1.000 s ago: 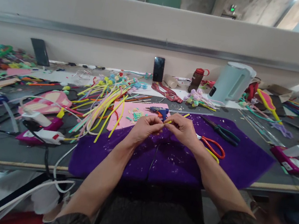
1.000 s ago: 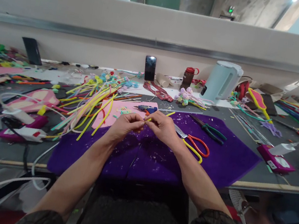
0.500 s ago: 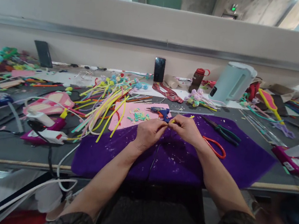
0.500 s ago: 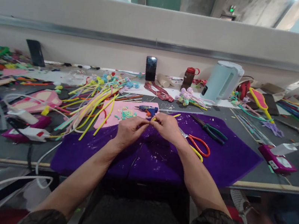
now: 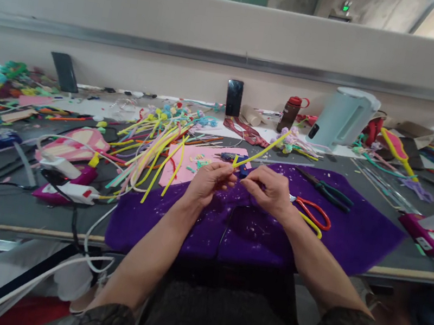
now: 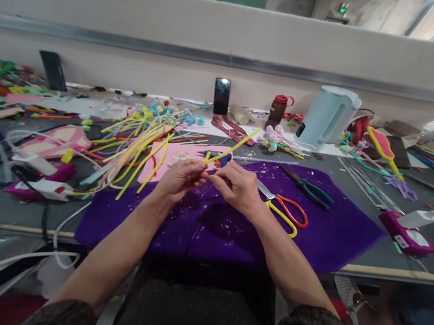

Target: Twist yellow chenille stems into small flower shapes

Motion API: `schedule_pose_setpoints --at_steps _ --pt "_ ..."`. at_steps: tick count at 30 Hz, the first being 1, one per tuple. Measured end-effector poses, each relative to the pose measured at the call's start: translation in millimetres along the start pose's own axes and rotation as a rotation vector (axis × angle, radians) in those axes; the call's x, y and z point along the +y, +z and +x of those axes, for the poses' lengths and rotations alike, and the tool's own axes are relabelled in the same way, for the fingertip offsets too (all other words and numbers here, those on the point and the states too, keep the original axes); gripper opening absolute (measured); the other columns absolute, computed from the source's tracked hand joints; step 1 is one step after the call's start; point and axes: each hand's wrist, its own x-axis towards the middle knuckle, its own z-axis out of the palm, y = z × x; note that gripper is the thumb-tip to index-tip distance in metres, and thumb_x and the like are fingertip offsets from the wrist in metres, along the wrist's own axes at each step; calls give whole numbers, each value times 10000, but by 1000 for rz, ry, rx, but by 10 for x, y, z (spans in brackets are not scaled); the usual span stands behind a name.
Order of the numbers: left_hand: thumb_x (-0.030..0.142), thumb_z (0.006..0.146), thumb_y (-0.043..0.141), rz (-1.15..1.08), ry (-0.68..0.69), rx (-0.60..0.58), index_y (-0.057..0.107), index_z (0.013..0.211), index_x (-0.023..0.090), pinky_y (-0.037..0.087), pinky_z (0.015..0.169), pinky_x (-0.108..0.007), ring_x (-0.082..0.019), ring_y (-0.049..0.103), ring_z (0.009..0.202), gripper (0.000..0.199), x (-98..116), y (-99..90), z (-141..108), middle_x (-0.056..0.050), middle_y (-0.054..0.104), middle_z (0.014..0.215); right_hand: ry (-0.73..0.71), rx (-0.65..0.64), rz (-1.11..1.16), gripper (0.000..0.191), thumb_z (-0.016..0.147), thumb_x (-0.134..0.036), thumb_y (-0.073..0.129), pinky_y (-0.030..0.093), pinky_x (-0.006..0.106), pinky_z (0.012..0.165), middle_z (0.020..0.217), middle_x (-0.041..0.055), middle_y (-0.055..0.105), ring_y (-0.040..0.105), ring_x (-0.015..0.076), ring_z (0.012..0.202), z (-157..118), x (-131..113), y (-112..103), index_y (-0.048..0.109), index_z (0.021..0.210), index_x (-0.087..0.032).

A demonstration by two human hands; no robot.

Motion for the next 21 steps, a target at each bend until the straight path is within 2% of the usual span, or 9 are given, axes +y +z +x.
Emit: schedule_pose_setpoints --at_steps 2,5,8,10,12,17,21 --pt "304 612 652 -131 -84 -40 606 736 152 346 420 -156 -54 507 455 201 26 -13 1 21 585 559 54 -51 43 145 776 -306 541 412 253 604 731 33 592 519 128 637 11 16 39 628 770 -189" --pt "257 598 645 -207 -188 -124 596 675 144 339 398 -146 -40 476 410 145 29 -8 -9 35 547 495 117 27 111 233 758 -317 570 431 249 588 933 54 602 536 123 664 40 54 65 613 956 -200" --pt "236 596 643 -179 -237 -216 586 649 134 331 378 -151 -43 463 385 128 3 7 -22 26 539 474 14 63 124 309 751 -327 587 460 286 698 1058 68 559 558 155 821 52 62 32 594 1045 -233" --pt "235 603 638 -156 -234 -255 572 642 136 327 371 -156 -43 452 371 125 -13 10 -29 27 536 468 -81 28 114 244 763 -327 576 451 318 784 1037 64 563 547 173 914 48 55 0 623 989 -248" --pt "247 612 635 -126 -225 -272 555 638 141 322 371 -158 -43 447 364 136 -21 9 -33 30 537 466 -129 -16 110 182 781 -324 556 450 326 802 978 59 579 552 172 913 40 53 -21 643 922 -250" --pt "269 606 665 -42 -195 -271 545 647 148 325 403 -157 -42 460 388 175 -15 13 -47 27 560 494 -110 -57 97 153 804 -297 520 454 302 761 879 56 594 565 163 845 42 62 -28 649 841 -224" --pt "296 625 660 62 -61 -229 567 671 152 344 445 -173 -58 486 436 178 -15 37 -69 20 572 525 -63 -76 45 152 801 -281 509 438 278 709 823 55 599 559 160 794 59 62 -28 624 768 -187"
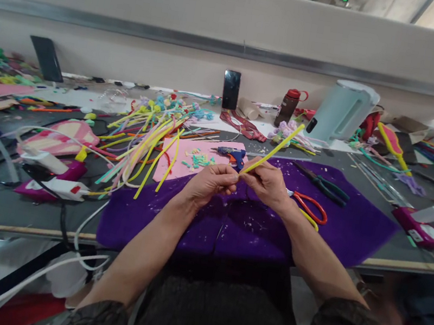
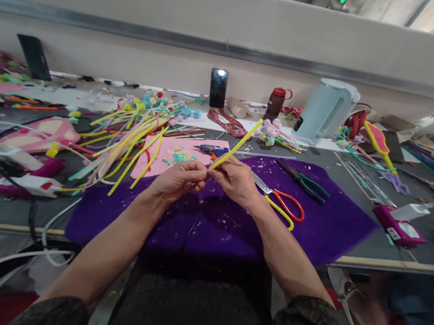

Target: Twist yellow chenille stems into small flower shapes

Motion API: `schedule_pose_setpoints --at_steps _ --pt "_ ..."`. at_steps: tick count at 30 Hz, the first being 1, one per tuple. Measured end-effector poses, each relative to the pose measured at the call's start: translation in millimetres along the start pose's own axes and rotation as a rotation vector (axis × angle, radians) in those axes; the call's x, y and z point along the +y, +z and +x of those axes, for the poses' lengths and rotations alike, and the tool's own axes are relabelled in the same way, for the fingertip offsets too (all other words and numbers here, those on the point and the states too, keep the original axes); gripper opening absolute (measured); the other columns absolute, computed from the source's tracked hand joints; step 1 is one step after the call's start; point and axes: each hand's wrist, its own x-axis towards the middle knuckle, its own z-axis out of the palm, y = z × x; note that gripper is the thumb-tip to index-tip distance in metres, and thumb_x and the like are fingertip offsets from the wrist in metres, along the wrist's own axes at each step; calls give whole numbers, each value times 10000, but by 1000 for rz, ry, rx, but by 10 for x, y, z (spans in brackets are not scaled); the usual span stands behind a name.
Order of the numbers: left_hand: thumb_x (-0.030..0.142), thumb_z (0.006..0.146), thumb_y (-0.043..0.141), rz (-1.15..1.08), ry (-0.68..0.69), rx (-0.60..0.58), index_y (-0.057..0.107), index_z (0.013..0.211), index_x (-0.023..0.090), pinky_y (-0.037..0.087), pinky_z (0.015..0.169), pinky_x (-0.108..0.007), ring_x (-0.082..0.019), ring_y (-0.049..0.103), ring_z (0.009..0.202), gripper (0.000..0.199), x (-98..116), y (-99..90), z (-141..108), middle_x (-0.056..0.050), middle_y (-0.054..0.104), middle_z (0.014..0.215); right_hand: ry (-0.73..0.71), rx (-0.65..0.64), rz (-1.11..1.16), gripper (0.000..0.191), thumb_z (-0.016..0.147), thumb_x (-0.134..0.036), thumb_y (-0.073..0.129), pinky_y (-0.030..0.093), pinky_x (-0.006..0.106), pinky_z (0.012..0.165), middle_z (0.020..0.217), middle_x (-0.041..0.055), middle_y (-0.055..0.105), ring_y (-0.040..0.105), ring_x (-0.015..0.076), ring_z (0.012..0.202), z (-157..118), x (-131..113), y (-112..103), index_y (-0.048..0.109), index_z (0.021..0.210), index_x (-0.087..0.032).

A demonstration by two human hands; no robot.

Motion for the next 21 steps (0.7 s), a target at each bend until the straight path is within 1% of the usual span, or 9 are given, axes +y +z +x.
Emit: schedule_pose_setpoints --at_steps 3,5,7,9,11,13,15,19,21 --pt "330 665 628 210 192 102 586 683 154 378 504 -200 -79 500 493 181 -14 33 -14 14 576 562 102 17 -60 161 783 -285 522 404 258 618 725 38 587 534 142 677 11 -8 17 597 695 -172" --pt "344 696 596 426 344 209 607 700 164 395 563 -222 -104 521 561 181 -36 59 -25 -1 594 616 184 61 -66 177 768 -302 533 372 246 573 664 21 565 500 127 616 13 -18 54 581 662 -169" --pt "348 731 557 671 474 330 634 737 184 398 646 -244 -136 549 673 181 -67 86 -35 -25 621 704 266 113 -25 207 765 -323 525 345 237 546 622 8 540 468 115 579 9 -27 112 564 639 -164" --pt "346 758 529 867 561 428 653 776 205 382 732 -262 -167 556 794 189 -99 107 -42 -48 636 781 349 162 54 234 765 -341 510 322 231 519 571 -7 505 434 103 539 1 -25 174 543 621 -160" --pt "349 768 518 957 601 472 664 794 217 363 780 -272 -187 548 874 198 -118 117 -43 -64 642 819 420 181 157 250 764 -359 498 301 224 492 525 -23 466 400 90 499 -6 -8 216 525 618 -158" --pt "365 764 524 930 595 466 670 813 221 366 782 -269 -190 552 890 210 -115 114 -35 -65 650 847 461 162 250 265 752 -379 502 280 216 463 492 -37 436 367 77 463 -7 21 222 505 607 -157" --pt "406 755 528 799 523 405 669 836 210 395 731 -260 -179 576 824 255 -86 97 -21 -57 660 832 482 129 307 277 734 -395 518 261 208 439 481 -43 425 347 66 442 0 55 194 491 597 -155" --pt "516 758 460 378 207 230 645 891 138 417 534 -235 -146 593 590 442 -2 34 7 -65 660 699 497 79 326 292 713 -406 538 243 198 425 476 -47 430 336 55 426 16 110 118 486 586 -148" --pt "519 737 486 266 100 184 639 886 120 404 488 -217 -132 586 547 453 20 3 13 -73 660 686 486 46 312 297 718 -410 533 247 197 432 478 -48 431 342 54 429 15 124 110 495 588 -145"
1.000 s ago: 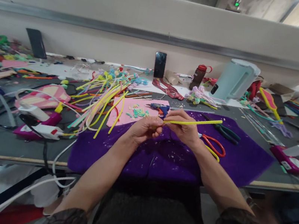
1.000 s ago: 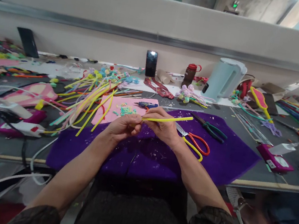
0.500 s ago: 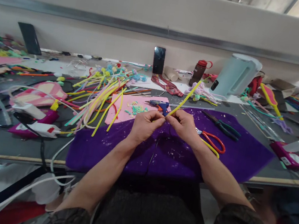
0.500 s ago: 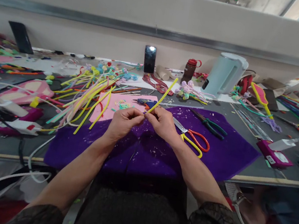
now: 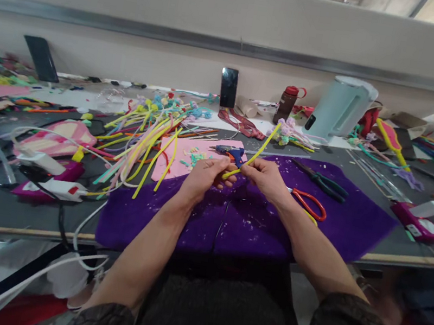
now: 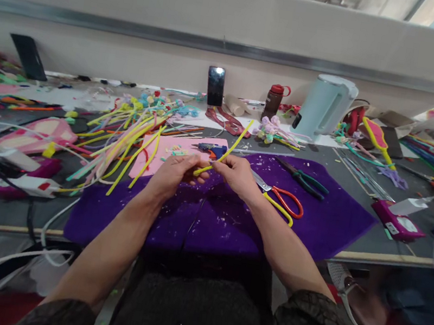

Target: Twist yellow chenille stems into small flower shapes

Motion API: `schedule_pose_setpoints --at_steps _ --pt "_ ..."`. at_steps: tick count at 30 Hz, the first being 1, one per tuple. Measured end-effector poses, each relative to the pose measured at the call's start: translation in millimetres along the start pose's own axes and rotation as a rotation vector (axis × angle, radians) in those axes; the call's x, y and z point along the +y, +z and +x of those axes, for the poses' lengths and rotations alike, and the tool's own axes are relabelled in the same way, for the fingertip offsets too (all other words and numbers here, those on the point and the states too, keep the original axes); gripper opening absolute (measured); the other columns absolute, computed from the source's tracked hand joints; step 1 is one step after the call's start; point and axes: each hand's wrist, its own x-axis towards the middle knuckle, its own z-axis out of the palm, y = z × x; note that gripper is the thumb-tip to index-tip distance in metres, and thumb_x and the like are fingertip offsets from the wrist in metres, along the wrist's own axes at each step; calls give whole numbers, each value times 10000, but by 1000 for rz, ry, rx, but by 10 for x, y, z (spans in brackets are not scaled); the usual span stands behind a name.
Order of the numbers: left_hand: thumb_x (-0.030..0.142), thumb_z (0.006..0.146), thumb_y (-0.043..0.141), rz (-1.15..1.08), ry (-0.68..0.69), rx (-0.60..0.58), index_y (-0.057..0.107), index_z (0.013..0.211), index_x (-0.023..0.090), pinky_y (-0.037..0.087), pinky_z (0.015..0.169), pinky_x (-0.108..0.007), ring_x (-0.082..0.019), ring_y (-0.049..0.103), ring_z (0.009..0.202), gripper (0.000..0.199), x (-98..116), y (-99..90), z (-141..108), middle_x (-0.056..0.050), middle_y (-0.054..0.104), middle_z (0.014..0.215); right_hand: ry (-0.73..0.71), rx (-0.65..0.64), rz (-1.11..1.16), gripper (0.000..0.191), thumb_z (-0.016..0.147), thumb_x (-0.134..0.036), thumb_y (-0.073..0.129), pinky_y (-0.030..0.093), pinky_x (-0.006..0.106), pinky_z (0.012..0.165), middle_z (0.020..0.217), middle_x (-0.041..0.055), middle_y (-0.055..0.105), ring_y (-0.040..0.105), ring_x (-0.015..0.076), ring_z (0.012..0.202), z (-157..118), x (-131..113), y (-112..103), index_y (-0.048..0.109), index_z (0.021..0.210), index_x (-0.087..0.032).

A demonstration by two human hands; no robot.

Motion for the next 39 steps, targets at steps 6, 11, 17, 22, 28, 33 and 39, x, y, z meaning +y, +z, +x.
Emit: schedule_pose_setpoints --at_steps 6,11,17,22,28,33,39 --pt "343 638 639 110 44 -40 660 755 132 409 504 -201 -101 554 530 242 -51 -14 16 -25 642 624 -38 10 -134 267 707 -373 541 262 200 453 510 -37 459 390 65 469 -26 15 47 537 583 -136" --pt "324 638 645 -75 -34 -47 619 731 128 415 484 -198 -90 552 489 219 -70 -31 44 -16 628 598 -42 32 -22 306 758 -408 497 293 205 434 504 -28 490 404 68 429 -24 -54 -4 580 647 -136" --pt "274 627 660 -380 -218 -237 589 735 113 346 373 -149 -48 479 383 207 -44 -118 66 17 562 501 -89 -9 116 235 707 -322 588 385 214 484 769 10 607 483 77 510 -8 -82 -56 616 880 -164" --pt "265 615 658 -452 -218 -382 576 690 106 316 343 -142 -41 445 335 193 -38 -121 41 21 541 454 -91 -161 246 324 648 -287 670 405 221 533 820 2 591 505 90 591 -44 -62 -30 596 950 -196" --pt "254 622 651 -406 -201 -468 525 614 114 294 329 -149 -55 450 320 189 -29 -96 4 4 560 445 -233 -273 337 219 638 -288 695 429 279 682 814 27 568 527 146 763 -76 -103 -19 657 828 -186" --pt "246 638 648 -397 -179 -465 529 626 112 299 338 -148 -56 462 336 179 -18 -87 -11 1 566 454 -306 -242 308 173 662 -321 677 426 306 727 784 37 576 522 158 784 -61 -118 -29 676 776 -191" --pt "267 626 657 -382 -188 -465 520 612 115 291 344 -148 -49 450 333 205 -25 -70 -21 5 562 452 -312 -250 320 143 654 -287 688 421 273 656 764 30 564 520 140 741 -45 -87 -37 665 745 -179"
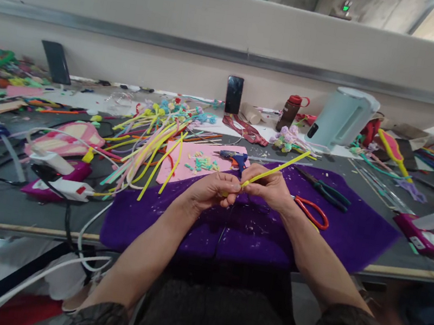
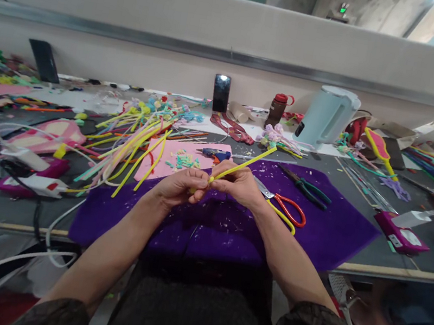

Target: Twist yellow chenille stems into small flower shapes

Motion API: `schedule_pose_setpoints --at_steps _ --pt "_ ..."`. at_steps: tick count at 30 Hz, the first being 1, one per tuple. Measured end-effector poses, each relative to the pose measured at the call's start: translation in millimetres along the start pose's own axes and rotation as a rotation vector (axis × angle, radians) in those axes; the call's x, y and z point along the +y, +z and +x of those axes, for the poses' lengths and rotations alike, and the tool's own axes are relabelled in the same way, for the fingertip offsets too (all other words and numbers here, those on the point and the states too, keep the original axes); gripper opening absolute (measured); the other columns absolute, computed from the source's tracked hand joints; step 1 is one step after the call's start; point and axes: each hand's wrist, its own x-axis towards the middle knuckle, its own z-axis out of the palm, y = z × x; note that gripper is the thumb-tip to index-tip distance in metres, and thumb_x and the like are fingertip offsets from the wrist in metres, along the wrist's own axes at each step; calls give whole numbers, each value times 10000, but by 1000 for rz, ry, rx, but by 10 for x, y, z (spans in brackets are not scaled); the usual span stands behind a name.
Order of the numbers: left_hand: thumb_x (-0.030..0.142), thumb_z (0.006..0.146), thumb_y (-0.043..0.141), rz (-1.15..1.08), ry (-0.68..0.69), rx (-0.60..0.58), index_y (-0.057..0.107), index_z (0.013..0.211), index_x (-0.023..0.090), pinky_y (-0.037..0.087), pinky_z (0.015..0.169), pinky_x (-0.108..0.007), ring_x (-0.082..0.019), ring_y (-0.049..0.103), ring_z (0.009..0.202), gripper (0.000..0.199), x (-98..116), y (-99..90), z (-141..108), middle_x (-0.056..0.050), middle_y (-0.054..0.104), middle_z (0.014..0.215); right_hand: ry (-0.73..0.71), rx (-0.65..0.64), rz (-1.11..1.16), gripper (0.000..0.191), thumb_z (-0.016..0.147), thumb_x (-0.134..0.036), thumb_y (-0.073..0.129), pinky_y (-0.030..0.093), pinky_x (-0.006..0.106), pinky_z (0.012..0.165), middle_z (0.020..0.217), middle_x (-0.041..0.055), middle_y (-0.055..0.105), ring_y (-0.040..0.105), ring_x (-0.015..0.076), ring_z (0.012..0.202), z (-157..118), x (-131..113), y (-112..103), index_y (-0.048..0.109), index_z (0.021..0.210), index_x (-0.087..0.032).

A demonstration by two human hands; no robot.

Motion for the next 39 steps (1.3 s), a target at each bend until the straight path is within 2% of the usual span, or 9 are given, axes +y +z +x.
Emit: schedule_pose_setpoints --at_steps 4,8,13,16,21,27,29,35,39 --pt "288 625 654 31 27 83 531 642 124 294 360 -149 -49 452 345 206 -34 8 18 11 563 466 23 60 1 126 649 -278 688 414 259 627 738 19 562 519 127 698 4 10 17 646 705 -174" --pt "319 647 638 170 157 296 554 679 143 369 449 -186 -73 492 421 197 -42 73 21 8 582 516 96 197 3 138 653 -290 675 381 233 539 729 8 553 482 95 594 1 26 74 638 713 -171" --pt "331 700 583 709 439 615 622 700 187 383 602 -228 -138 544 650 149 -81 169 5 -21 613 665 221 394 41 167 640 -311 661 316 215 456 617 -16 514 405 70 488 5 95 216 620 690 -156" --pt "332 739 545 972 500 720 643 736 214 361 666 -228 -180 535 841 154 -130 186 -4 -59 623 781 300 480 136 169 636 -313 646 284 204 425 531 -35 476 376 62 448 17 142 291 598 660 -153" --pt "382 737 552 928 464 697 648 787 223 373 667 -224 -188 541 883 193 -122 165 7 -67 636 838 392 445 284 191 608 -310 667 219 193 384 465 -55 428 333 46 395 45 146 253 586 660 -145" --pt "567 742 442 276 119 462 614 874 127 389 470 -218 -151 595 557 490 -5 33 39 -73 652 676 444 384 280 245 566 -332 701 176 202 365 469 -51 456 333 43 370 69 136 76 578 649 -138" --pt "579 732 446 180 45 414 612 850 105 371 428 -203 -141 589 509 516 10 -5 39 -79 648 642 458 371 278 256 562 -338 706 177 202 370 477 -48 464 345 45 375 68 144 55 577 655 -138" --pt "422 652 636 260 56 350 610 751 122 355 416 -167 -87 550 460 317 -14 5 19 -36 635 588 424 326 247 256 575 -347 689 192 203 382 487 -42 471 348 46 391 47 130 95 587 675 -135" --pt "366 644 651 303 107 372 587 712 131 371 434 -172 -84 545 462 253 -39 24 32 -29 636 588 370 392 197 236 591 -341 669 230 204 394 487 -48 470 352 47 401 39 118 125 586 684 -141"
